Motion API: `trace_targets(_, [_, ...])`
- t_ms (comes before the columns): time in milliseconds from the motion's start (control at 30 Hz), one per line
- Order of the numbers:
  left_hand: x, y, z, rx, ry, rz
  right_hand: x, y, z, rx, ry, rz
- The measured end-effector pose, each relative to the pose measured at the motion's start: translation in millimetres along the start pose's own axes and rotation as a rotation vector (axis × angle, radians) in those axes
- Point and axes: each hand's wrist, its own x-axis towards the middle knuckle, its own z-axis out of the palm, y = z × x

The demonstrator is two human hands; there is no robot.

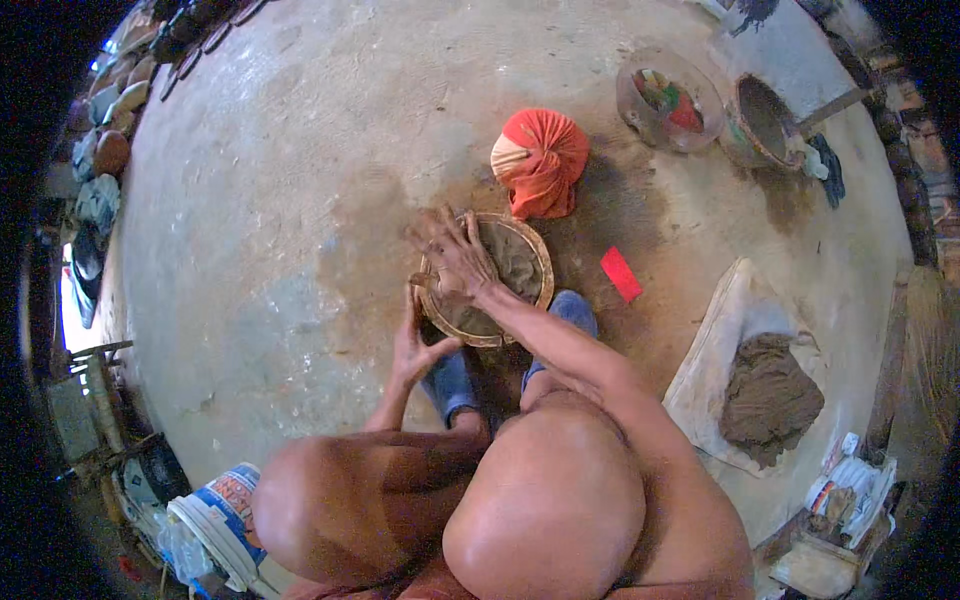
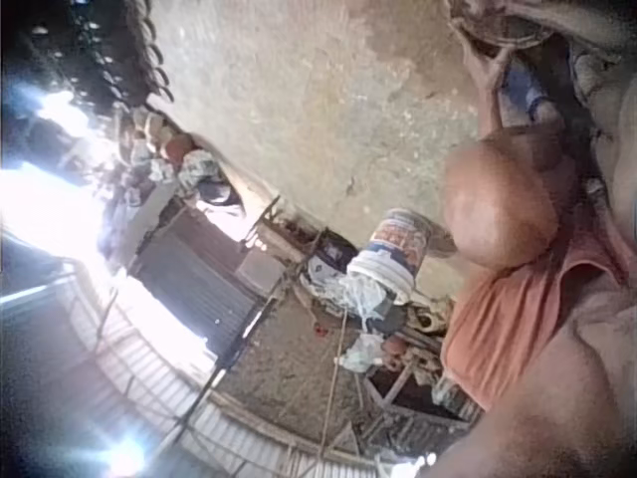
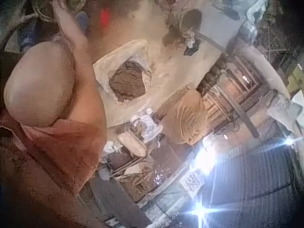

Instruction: The person shapes a piece of clay by hand on a wooden board, then smooths the surface using a small red tool.

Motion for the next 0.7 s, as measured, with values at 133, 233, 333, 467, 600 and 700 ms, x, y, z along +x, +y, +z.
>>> trace_targets(133, [42.6, -24.3, -37.9, -0.312, -0.007, -0.017, 9.8, 6.9, -42.3, 0.256, 0.276, 0.181])
trace_targets(233, [110.4, 2.0, -43.6, -0.164, -0.079, 0.097, 13.1, 31.5, -83.6, -0.056, 0.275, 0.279])
trace_targets(333, [167.4, 5.6, -22.7, -0.381, -0.204, 0.046, 13.0, 47.8, -90.9, -0.283, 0.181, 0.422])
trace_targets(467, [196.3, -11.9, 2.9, -0.446, -0.446, -0.217, -2.1, 52.1, -58.9, -0.366, 0.084, 0.277])
trace_targets(600, [187.3, -13.1, 3.9, -0.547, -0.362, -0.142, 6.3, 47.4, -60.7, -0.265, 0.146, 0.382])
trace_targets(700, [207.0, -5.1, 7.1, -0.461, -0.326, -0.024, 16.4, 52.5, -47.2, -0.362, 0.095, 0.25])
